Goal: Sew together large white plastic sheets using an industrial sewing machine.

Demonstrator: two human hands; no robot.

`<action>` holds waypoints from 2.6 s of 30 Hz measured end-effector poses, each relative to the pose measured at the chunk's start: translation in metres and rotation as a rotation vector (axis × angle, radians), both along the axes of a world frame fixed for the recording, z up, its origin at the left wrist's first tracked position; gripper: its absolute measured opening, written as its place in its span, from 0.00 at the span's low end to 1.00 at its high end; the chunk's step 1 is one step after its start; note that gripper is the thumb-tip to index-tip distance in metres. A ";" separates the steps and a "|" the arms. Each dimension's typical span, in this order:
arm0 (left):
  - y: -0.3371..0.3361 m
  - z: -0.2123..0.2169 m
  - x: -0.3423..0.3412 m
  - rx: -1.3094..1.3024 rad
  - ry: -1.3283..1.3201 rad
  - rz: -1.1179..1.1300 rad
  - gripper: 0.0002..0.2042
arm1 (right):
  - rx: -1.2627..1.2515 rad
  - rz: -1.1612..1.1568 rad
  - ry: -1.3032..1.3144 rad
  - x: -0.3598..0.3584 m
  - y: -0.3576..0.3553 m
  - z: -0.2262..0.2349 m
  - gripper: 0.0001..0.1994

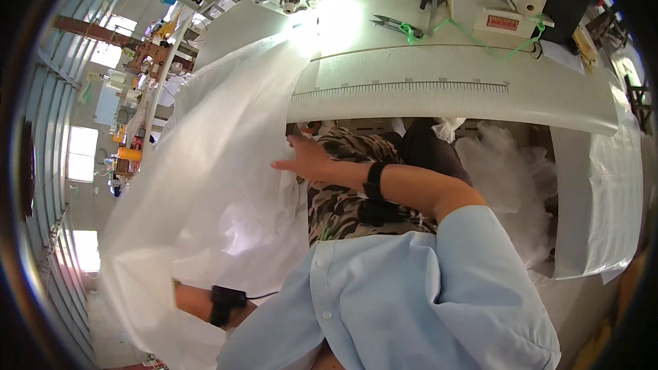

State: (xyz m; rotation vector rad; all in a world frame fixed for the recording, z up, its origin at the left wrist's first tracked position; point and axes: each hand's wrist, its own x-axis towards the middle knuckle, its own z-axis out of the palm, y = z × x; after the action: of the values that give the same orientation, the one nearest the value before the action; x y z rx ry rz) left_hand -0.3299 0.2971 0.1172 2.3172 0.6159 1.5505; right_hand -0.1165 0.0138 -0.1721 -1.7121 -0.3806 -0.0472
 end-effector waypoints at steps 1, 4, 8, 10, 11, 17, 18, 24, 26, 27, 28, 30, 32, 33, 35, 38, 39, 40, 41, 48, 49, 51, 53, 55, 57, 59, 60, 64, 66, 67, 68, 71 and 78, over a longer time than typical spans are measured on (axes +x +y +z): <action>0.004 0.015 0.003 0.073 0.035 0.031 0.29 | 0.119 0.112 0.092 -0.003 0.001 0.022 0.30; 0.009 0.053 0.023 0.246 0.147 0.112 0.29 | 0.211 0.214 0.239 -0.011 0.003 0.062 0.30; 0.008 0.106 0.027 0.409 0.281 0.261 0.29 | 0.245 0.004 0.455 -0.002 0.036 0.014 0.18; 0.017 0.123 0.034 0.447 0.362 0.354 0.29 | 0.219 0.031 0.349 -0.007 0.021 0.007 0.18; 0.023 0.130 0.045 0.443 0.408 0.381 0.29 | 0.188 0.052 0.249 -0.009 0.005 0.001 0.18; 0.156 0.113 0.100 0.315 0.847 0.557 0.31 | 0.266 0.268 0.303 -0.060 -0.088 0.104 0.26; 0.230 0.065 0.095 0.270 0.902 0.569 0.32 | 0.263 0.287 0.298 -0.065 -0.082 0.101 0.26; 0.136 -0.172 0.120 0.353 1.459 -0.218 0.22 | 0.031 0.176 0.384 -0.063 -0.090 0.051 0.23; 0.060 -0.165 0.099 0.098 1.485 -0.424 0.23 | 0.003 0.116 0.338 -0.070 -0.084 0.056 0.22; 0.005 -0.149 0.103 0.021 1.452 -0.475 0.20 | 0.000 0.132 0.338 -0.071 -0.084 0.055 0.22; -0.047 -0.134 0.104 -0.065 1.418 -0.520 0.17 | 0.030 0.071 0.359 -0.073 -0.084 0.053 0.22; -0.120 -0.136 0.099 -0.415 0.928 -0.853 0.12 | 0.047 0.031 0.382 -0.075 -0.082 0.051 0.22; -0.178 -0.131 0.105 -0.239 0.711 -0.953 0.16 | 0.047 -0.018 0.433 -0.071 -0.083 0.046 0.21; -0.194 -0.138 0.115 -0.049 0.671 -0.928 0.18 | -0.007 0.010 0.475 -0.068 -0.086 0.042 0.19; -0.200 -0.151 0.119 0.120 0.631 -0.858 0.20 | -0.039 0.127 0.390 -0.076 -0.096 0.083 0.18; -0.203 -0.168 0.121 0.186 0.636 -0.792 0.18 | -0.057 0.232 0.236 -0.078 -0.113 0.104 0.17; -0.208 -0.172 0.123 0.177 0.620 -0.799 0.16 | -0.055 0.233 0.167 -0.078 -0.122 0.101 0.17; -0.210 -0.173 0.122 0.174 0.605 -0.805 0.13 | -0.057 0.231 0.175 -0.079 -0.127 0.078 0.17; -0.207 -0.178 0.121 0.174 0.610 -0.811 0.13 | 0.073 0.141 0.293 -0.079 -0.129 0.040 0.18; -0.152 -0.155 0.136 -1.022 0.411 -1.012 0.07 | 0.089 0.205 0.469 -0.087 -0.147 0.058 0.17; -0.151 -0.133 0.136 -0.988 0.429 -1.011 0.08 | 0.191 0.225 0.427 -0.089 -0.150 0.073 0.18; -0.148 -0.119 0.149 -0.918 0.442 -1.097 0.04 | 0.308 0.116 0.438 -0.086 -0.158 0.068 0.17; -0.146 -0.108 0.154 -0.835 0.510 -1.085 0.04 | -0.160 0.127 0.263 -0.079 -0.176 0.034 0.15; -0.137 -0.107 0.166 -0.601 0.629 -1.119 0.12 | -0.741 -0.013 0.016 -0.077 -0.177 0.044 0.10; -0.137 -0.100 0.172 -0.580 0.619 -1.090 0.12 | -0.588 -0.135 -0.028 -0.080 -0.166 0.101 0.11; -0.144 -0.081 0.181 -0.476 0.598 -1.070 0.11 | -0.390 -0.270 -0.129 -0.073 -0.159 0.138 0.13; -0.146 -0.075 0.190 -0.468 0.597 -1.083 0.11 | -0.388 -0.284 -0.132 -0.064 -0.154 0.141 0.13; -0.149 -0.049 0.204 -0.364 0.504 -1.172 0.07 | 0.343 -0.069 0.300 -0.023 -0.114 0.149 0.14; -0.156 -0.034 0.206 -0.250 0.546 -1.115 0.09 | 0.507 -0.014 0.460 -0.003 -0.098 0.150 0.15; -0.160 -0.027 0.207 -0.231 0.563 -1.145 0.10 | 0.516 0.005 0.546 0.005 -0.093 0.152 0.16; -0.160 -0.023 0.210 -0.223 0.558 -1.146 0.10 | 0.524 0.023 0.631 0.010 -0.088 0.153 0.17; -0.160 -0.015 0.219 -0.202 0.549 -1.151 0.10 | 0.553 -0.068 0.507 0.012 -0.070 0.160 0.16; -0.160 -0.008 0.220 -0.256 0.555 -1.187 0.10 | 0.814 -0.039 0.454 0.025 -0.079 0.175 0.11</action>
State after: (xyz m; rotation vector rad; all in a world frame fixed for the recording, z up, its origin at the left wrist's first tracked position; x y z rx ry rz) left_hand -0.1098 0.1370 0.1090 2.1521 -0.4306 0.2759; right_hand -0.0916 -0.0653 0.0031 -0.8834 0.0268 0.1411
